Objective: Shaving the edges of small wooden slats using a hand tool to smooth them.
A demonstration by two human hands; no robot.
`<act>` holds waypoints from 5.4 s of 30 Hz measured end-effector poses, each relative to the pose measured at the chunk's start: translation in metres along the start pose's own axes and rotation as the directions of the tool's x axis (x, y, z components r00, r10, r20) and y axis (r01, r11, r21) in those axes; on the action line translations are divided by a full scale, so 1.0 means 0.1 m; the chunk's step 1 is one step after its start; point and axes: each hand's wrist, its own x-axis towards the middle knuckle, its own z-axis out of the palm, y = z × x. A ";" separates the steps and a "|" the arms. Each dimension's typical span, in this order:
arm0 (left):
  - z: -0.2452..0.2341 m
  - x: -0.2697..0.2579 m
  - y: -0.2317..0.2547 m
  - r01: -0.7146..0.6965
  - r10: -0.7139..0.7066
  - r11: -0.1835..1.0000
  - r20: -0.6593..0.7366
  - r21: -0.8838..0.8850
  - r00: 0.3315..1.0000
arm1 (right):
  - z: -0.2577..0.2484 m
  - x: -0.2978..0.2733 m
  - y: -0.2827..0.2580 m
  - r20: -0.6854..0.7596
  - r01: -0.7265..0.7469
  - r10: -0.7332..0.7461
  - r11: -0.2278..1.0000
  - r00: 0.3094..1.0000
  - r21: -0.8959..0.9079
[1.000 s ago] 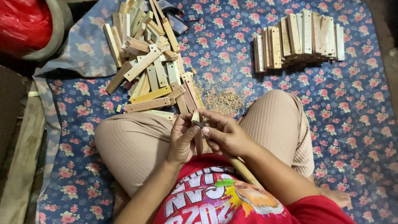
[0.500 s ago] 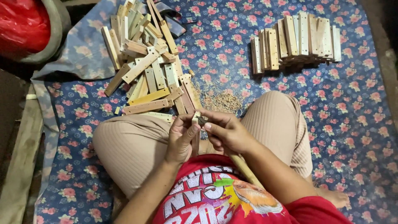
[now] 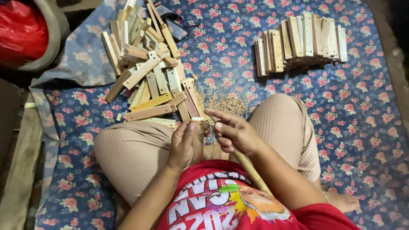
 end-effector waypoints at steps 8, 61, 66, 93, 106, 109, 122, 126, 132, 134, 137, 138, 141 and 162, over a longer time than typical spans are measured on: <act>-0.10 0.00 0.00 -0.102 0.091 0.958 0.052 0.268 0.995 | 0.02 0.05 0.15 0.007 -0.052 0.052 0.998 0.999 0.017; -0.78 4.34 -0.41 0.101 0.174 -0.468 -0.021 0.878 0.985 | -1.67 0.76 -0.86 -0.375 0.111 -0.065 0.988 0.925 0.105; -0.56 4.25 -0.31 0.290 0.188 -0.239 -0.248 0.927 0.950 | -1.49 0.64 -0.70 -0.300 0.104 -0.021 0.959 0.954 0.263; -0.01 -0.04 0.53 -0.352 0.200 0.327 0.300 0.877 0.933 | 0.30 0.09 0.13 0.048 0.173 -0.167 0.907 0.985 -0.383; 0.17 -0.18 0.58 -0.304 0.199 0.415 0.240 0.858 0.950 | 0.18 0.03 0.16 -0.052 0.088 -0.108 0.953 0.993 -0.291; 0.22 -0.18 0.58 -0.401 0.290 0.283 0.321 0.871 0.902 | 0.27 0.00 0.10 -0.002 0.105 -0.110 0.949 0.994 -0.296; 0.19 -0.22 0.62 -0.402 0.216 0.445 0.339 0.800 0.916 | -0.48 0.14 -0.12 -0.247 0.090 -0.200 0.915 0.948 -0.394; -0.06 -0.14 0.47 0.006 -0.124 0.839 0.181 0.545 0.976 | -0.13 -0.01 -0.04 -0.094 0.079 -0.093 0.987 0.991 -0.137; -0.19 -0.06 0.16 0.025 -0.092 0.915 0.149 0.403 0.985 | 0.22 0.00 0.21 0.053 0.022 -0.020 0.999 0.998 -0.038; -0.14 -0.08 0.22 -0.007 -0.074 0.896 0.166 0.443 0.983 | 0.28 0.00 0.19 0.061 0.010 -0.007 0.999 0.998 -0.046; -0.16 -0.10 0.22 -0.051 -0.031 0.867 0.156 0.495 0.987 | 0.26 -0.01 0.22 0.068 -0.011 0.017 0.996 0.998 -0.088; -0.17 -0.09 0.22 -0.070 -0.002 0.857 0.139 0.510 0.990 | 0.23 0.00 0.23 0.068 -0.009 0.017 0.992 0.998 -0.122; -0.17 -0.09 0.16 -0.112 0.057 0.857 0.123 0.503 0.991 | 0.21 -0.02 0.25 0.032 -0.004 0.009 0.989 0.999 -0.150; -0.08 -0.19 -0.12 -0.081 0.071 0.984 0.067 0.158 0.995 | 0.01 -0.02 0.07 -0.041 0.024 -0.023 0.999 0.999 0.022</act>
